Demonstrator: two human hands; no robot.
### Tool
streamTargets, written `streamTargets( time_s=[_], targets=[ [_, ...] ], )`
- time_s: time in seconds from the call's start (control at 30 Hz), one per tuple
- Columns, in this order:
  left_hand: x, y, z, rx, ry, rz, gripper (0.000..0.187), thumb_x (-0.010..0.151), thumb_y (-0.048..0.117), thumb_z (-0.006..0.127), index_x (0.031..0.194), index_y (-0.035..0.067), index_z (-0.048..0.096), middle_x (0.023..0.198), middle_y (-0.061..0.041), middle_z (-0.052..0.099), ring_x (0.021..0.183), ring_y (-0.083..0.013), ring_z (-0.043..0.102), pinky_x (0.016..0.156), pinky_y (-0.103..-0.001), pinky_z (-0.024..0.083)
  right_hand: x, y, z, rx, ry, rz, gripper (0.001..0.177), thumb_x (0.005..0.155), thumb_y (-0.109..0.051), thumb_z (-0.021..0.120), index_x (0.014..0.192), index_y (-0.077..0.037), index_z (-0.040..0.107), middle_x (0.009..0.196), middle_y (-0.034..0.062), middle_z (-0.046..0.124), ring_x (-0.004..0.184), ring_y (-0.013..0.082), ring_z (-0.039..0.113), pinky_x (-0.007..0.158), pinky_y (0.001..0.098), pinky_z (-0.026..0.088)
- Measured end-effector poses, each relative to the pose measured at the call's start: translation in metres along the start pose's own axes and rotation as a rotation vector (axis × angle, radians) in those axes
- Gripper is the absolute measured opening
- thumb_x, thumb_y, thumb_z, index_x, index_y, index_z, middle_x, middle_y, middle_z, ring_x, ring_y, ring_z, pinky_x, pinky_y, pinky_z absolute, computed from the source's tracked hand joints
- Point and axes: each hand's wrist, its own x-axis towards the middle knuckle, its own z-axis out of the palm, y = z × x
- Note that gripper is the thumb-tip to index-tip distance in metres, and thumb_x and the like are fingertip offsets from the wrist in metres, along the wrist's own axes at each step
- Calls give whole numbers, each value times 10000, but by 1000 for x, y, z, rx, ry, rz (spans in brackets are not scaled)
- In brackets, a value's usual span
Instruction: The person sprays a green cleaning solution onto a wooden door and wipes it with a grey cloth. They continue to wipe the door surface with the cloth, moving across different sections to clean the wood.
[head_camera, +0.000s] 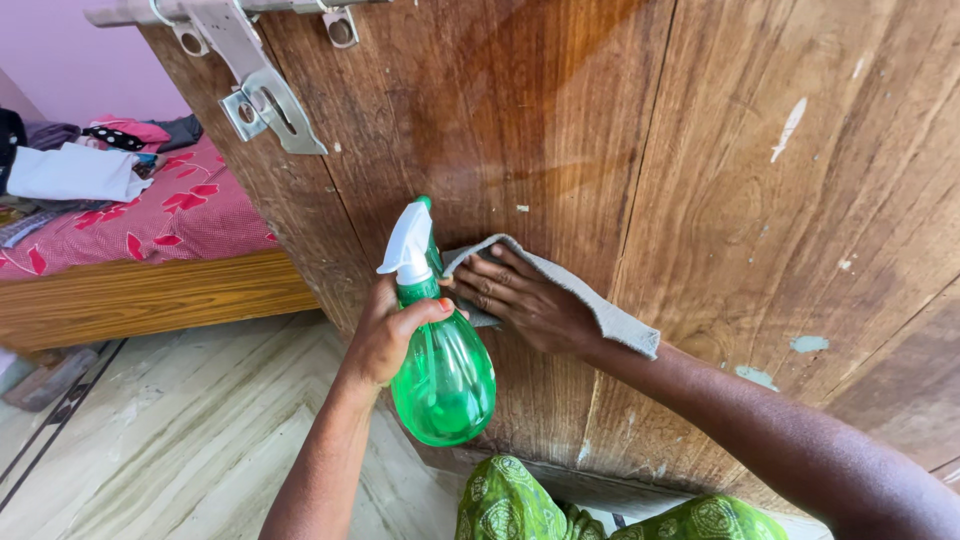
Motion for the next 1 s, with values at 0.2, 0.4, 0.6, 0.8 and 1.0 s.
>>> streamTargets(
  time_s=[0.2, 0.4, 0.6, 0.8, 1.0],
  targets=[
    [-2, 1, -14, -35, 3, 27, 422, 780, 52, 692, 1169, -21, 547, 993, -86, 625, 800, -255, 742, 720, -413, 622, 16, 0, 39, 245, 95, -78, 587, 971, -194, 499, 1543, -73, 448, 1669, 88, 318, 1571, 232, 213, 1314, 501, 85],
    [-7, 12, -8, 4, 34, 24, 479, 762, 69, 694, 1212, 6, 540, 1025, -88, 624, 816, -264, 752, 716, -416, 625, 42, 15, 14, 284, 87, -116, 605, 911, -286, 619, 1452, -26, 542, 1612, 137, 407, 1556, 269, 241, 1306, 519, 85],
    [-19, 26, 2, -3, -9, 66, 498, 802, 54, 693, 1252, -69, 519, 1048, -139, 625, 867, -302, 761, 755, -438, 631, 78, 44, -38, 49, 106, -78, 699, 868, -349, 685, 1486, -55, 545, 1599, 115, 444, 1542, 264, 281, 1305, 503, 97],
    [-31, 37, 13, -13, -36, 115, 695, 763, 64, 688, 1402, 13, 418, 1160, -103, 594, 886, -284, 747, 766, -435, 625, 87, 68, -97, -109, 199, -79, 824, 866, -473, 700, 1581, -120, 490, 1655, 80, 412, 1551, 261, 318, 1302, 489, 107],
    [-29, 34, 29, 53, -82, 91, 689, 776, 89, 710, 1405, 21, 438, 1206, -116, 608, 898, -251, 739, 791, -413, 612, 71, 104, -160, -490, 299, -5, 775, 998, -576, 647, 1642, -187, 459, 1686, 53, 414, 1559, 218, 345, 1334, 447, 133]
  ],
)
